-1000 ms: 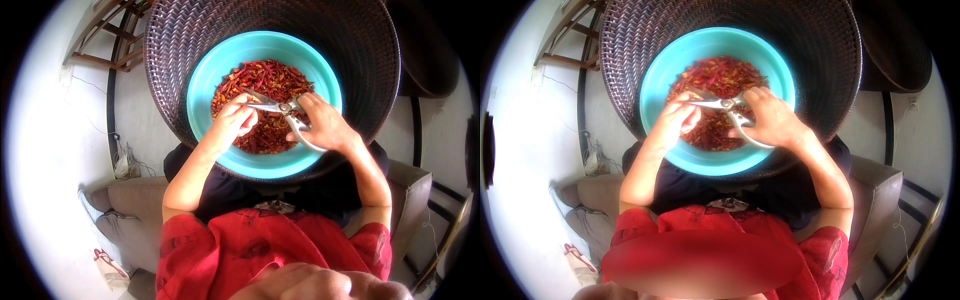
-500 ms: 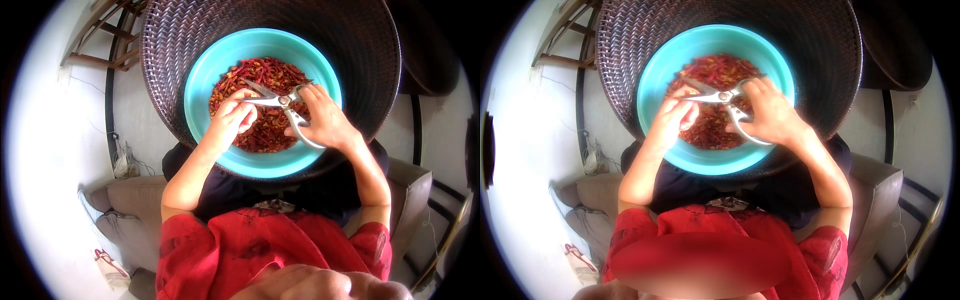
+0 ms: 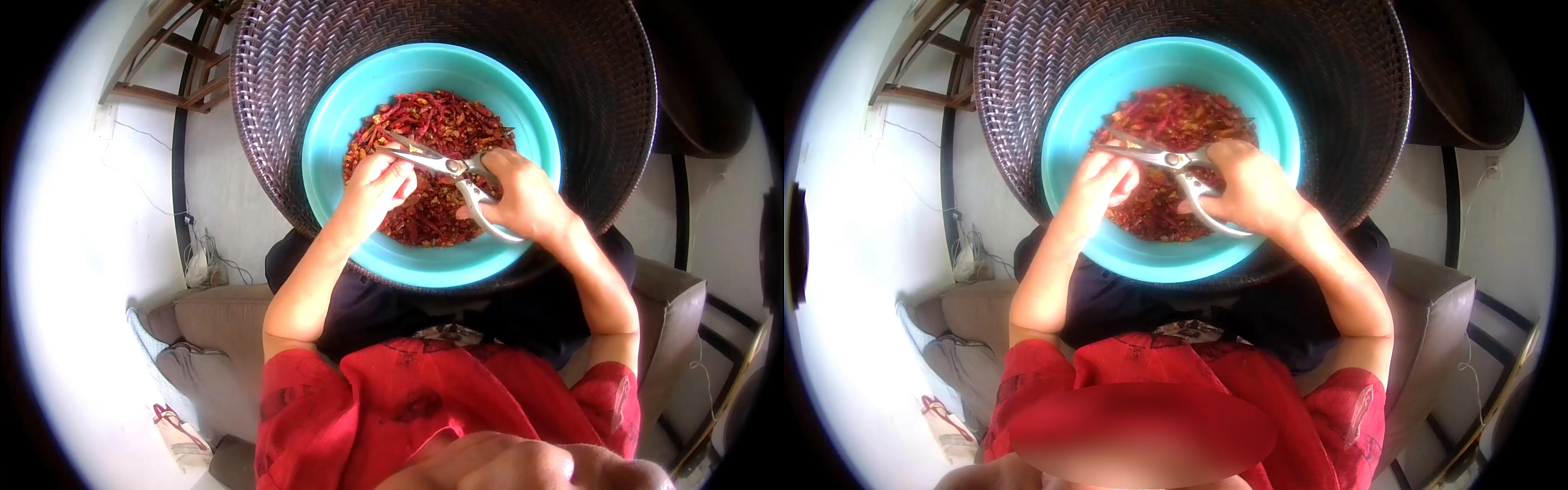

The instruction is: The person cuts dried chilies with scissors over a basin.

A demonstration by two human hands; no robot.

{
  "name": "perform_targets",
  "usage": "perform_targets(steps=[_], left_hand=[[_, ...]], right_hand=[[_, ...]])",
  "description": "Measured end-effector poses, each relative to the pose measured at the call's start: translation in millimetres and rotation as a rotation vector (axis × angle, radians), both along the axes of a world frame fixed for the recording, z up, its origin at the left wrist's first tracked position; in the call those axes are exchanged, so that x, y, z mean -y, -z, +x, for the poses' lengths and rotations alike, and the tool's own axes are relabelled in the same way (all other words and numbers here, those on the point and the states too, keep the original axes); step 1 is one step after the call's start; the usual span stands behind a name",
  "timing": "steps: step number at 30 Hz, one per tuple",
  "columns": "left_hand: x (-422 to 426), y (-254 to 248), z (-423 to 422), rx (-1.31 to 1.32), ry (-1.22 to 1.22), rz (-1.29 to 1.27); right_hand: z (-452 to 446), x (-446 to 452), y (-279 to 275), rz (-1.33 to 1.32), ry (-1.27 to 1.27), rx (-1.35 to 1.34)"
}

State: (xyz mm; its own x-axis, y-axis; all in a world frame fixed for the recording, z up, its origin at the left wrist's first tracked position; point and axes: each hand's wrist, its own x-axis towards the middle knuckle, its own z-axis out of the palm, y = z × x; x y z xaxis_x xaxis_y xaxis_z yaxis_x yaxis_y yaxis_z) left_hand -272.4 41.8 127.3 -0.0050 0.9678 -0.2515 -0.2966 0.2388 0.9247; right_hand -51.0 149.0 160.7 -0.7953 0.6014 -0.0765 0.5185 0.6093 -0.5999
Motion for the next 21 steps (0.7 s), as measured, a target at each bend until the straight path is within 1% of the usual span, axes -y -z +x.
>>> perform_targets(steps=[3, 6, 8, 10, 13, 14, 16, 18, 21], left_hand=[[1, 2, -8, -0.043, 0.049, -0.011], [2, 2, -7, -0.114, 0.014, -0.005], [1, 5, -11, -0.129, 0.032, -0.016], [1, 8, -15, -0.144, 0.050, -0.025], [0, 8, -15, -0.169, 0.072, -0.066], [1, 3, -13, -0.140, 0.048, -0.068], [1, 1, -13, -0.112, 0.024, -0.069], [-1, 3, -15, -0.026, 0.057, -0.010], [-2, 6, -10, 0.016, 0.053, -0.002]], right_hand=[[2, -1, 0, -0.007, 0.001, -0.013], [4, -2, 3, -0.018, 0.010, 0.023], [4, -3, 4, -0.027, 0.010, 0.047], [3, -3, 0, -0.115, -0.005, 0.086], [5, -4, 3, -0.097, -0.034, 0.070], [5, -3, 0, -0.097, -0.033, 0.070], [4, -2, -8, 0.028, -0.011, 0.142], [6, -3, -3, 0.041, -0.017, 0.125], [6, -2, -2, 0.062, -0.011, 0.104]])
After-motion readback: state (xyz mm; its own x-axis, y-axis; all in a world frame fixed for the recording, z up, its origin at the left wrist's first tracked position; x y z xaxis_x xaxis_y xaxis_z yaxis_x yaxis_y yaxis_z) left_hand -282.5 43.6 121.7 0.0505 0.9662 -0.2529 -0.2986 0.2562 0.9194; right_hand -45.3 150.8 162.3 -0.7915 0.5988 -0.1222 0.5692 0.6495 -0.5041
